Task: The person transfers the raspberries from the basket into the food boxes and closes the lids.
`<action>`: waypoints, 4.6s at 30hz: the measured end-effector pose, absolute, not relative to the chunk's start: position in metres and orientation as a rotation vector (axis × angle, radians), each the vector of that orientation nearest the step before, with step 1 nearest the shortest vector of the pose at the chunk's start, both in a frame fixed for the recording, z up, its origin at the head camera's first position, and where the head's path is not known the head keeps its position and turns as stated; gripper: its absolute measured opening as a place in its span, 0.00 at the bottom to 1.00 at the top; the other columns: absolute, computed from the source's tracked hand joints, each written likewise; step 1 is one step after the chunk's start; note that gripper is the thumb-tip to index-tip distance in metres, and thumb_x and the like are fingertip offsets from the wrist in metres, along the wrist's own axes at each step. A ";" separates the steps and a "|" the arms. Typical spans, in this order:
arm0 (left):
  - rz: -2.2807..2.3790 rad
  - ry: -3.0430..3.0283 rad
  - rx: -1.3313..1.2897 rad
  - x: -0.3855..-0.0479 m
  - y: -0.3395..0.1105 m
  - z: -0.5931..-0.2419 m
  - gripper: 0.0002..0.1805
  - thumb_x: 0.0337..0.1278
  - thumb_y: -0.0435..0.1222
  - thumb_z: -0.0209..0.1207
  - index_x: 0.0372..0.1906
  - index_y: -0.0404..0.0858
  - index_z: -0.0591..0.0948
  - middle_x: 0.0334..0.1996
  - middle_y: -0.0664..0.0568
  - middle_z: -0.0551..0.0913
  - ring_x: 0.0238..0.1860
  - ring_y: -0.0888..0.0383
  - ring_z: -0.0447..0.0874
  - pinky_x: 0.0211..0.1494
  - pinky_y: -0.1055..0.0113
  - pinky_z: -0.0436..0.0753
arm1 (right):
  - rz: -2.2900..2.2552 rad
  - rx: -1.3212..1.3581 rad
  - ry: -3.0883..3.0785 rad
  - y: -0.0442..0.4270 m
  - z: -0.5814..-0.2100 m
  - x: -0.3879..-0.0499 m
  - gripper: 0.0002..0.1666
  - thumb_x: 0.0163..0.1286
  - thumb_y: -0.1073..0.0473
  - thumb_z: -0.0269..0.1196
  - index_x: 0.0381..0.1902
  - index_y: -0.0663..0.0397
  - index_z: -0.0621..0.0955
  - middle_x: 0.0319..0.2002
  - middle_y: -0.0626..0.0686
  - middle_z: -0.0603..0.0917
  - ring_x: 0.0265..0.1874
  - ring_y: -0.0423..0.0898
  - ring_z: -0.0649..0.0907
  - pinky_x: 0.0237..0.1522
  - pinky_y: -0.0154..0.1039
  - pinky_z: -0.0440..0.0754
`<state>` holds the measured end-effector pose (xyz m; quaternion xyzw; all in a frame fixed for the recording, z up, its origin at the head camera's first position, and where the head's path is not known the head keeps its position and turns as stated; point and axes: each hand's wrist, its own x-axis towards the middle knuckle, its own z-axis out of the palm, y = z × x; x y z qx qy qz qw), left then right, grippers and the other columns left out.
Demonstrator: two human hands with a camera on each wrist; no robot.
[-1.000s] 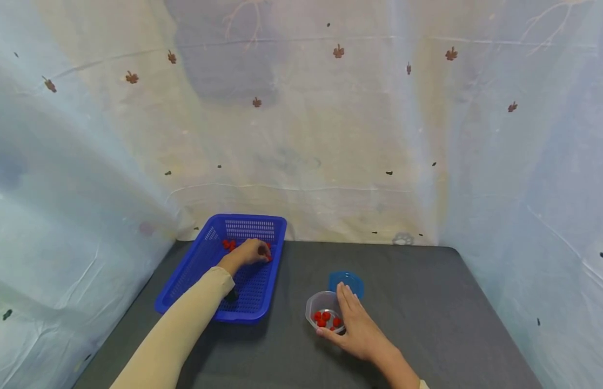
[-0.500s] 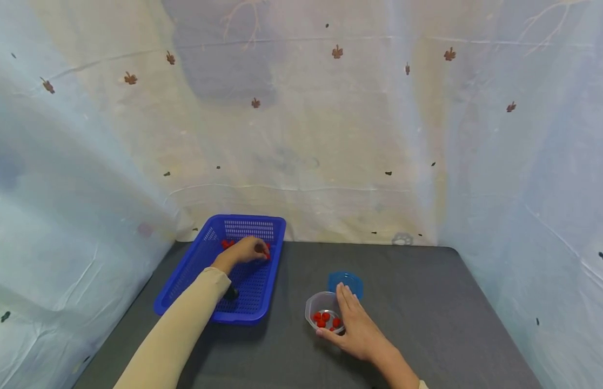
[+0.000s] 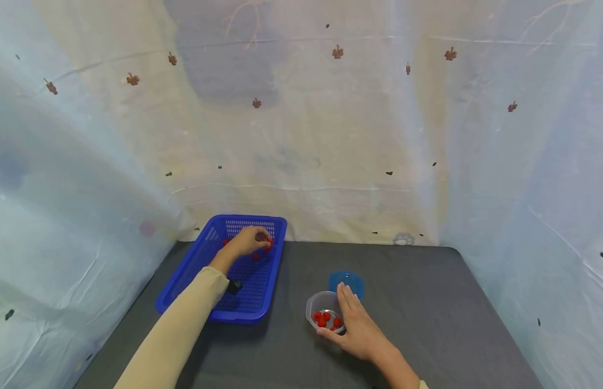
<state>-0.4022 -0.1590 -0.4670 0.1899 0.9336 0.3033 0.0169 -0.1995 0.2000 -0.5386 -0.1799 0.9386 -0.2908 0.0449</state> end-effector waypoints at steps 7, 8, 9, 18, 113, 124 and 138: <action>0.990 2.920 0.654 -0.391 -0.154 -0.455 0.06 0.73 0.35 0.68 0.48 0.38 0.87 0.42 0.50 0.90 0.46 0.54 0.88 0.55 0.54 0.87 | -0.896 -0.553 2.852 0.200 -0.537 -0.199 0.72 0.69 0.19 0.62 0.88 0.57 0.45 0.88 0.60 0.45 0.85 0.68 0.49 0.77 0.72 0.58; 0.989 2.925 0.663 -0.389 -0.153 -0.453 0.06 0.73 0.36 0.68 0.49 0.39 0.87 0.43 0.50 0.90 0.46 0.54 0.88 0.55 0.54 0.87 | -0.897 -0.553 2.853 0.200 -0.536 -0.198 0.72 0.69 0.19 0.62 0.88 0.57 0.45 0.88 0.60 0.45 0.85 0.68 0.50 0.77 0.72 0.58; 0.987 2.930 0.676 -0.387 -0.151 -0.450 0.06 0.74 0.36 0.68 0.49 0.39 0.87 0.43 0.51 0.89 0.46 0.54 0.88 0.55 0.55 0.87 | -0.897 -0.552 2.855 0.199 -0.536 -0.198 0.72 0.69 0.19 0.62 0.88 0.57 0.45 0.88 0.60 0.45 0.84 0.68 0.50 0.77 0.72 0.59; 1.024 2.905 0.793 -0.366 -0.136 -0.432 0.07 0.75 0.37 0.66 0.51 0.40 0.87 0.44 0.52 0.89 0.48 0.53 0.88 0.57 0.54 0.87 | -0.893 -0.539 2.859 0.199 -0.535 -0.197 0.72 0.68 0.19 0.62 0.88 0.57 0.46 0.88 0.60 0.45 0.84 0.68 0.50 0.78 0.71 0.58; 1.061 2.809 1.061 -0.266 -0.077 -0.405 0.08 0.77 0.37 0.65 0.53 0.42 0.87 0.47 0.53 0.89 0.48 0.59 0.89 0.55 0.62 0.88 | -0.904 -0.549 2.863 0.199 -0.539 -0.199 0.73 0.68 0.19 0.62 0.88 0.58 0.45 0.87 0.61 0.45 0.84 0.69 0.50 0.77 0.74 0.58; 1.130 2.883 0.970 -0.292 -0.099 -0.403 0.10 0.76 0.35 0.65 0.56 0.40 0.87 0.49 0.52 0.90 0.51 0.54 0.89 0.58 0.56 0.88 | -0.901 -0.539 2.869 0.199 -0.541 -0.200 0.73 0.67 0.17 0.62 0.88 0.56 0.45 0.87 0.61 0.45 0.84 0.69 0.50 0.77 0.73 0.58; 1.124 2.961 0.737 -0.337 -0.138 -0.417 0.15 0.78 0.36 0.64 0.61 0.36 0.86 0.54 0.47 0.89 0.56 0.48 0.88 0.61 0.51 0.86 | -0.901 -0.562 2.868 0.200 -0.540 -0.198 0.72 0.68 0.19 0.62 0.88 0.57 0.45 0.88 0.60 0.45 0.84 0.68 0.50 0.78 0.71 0.58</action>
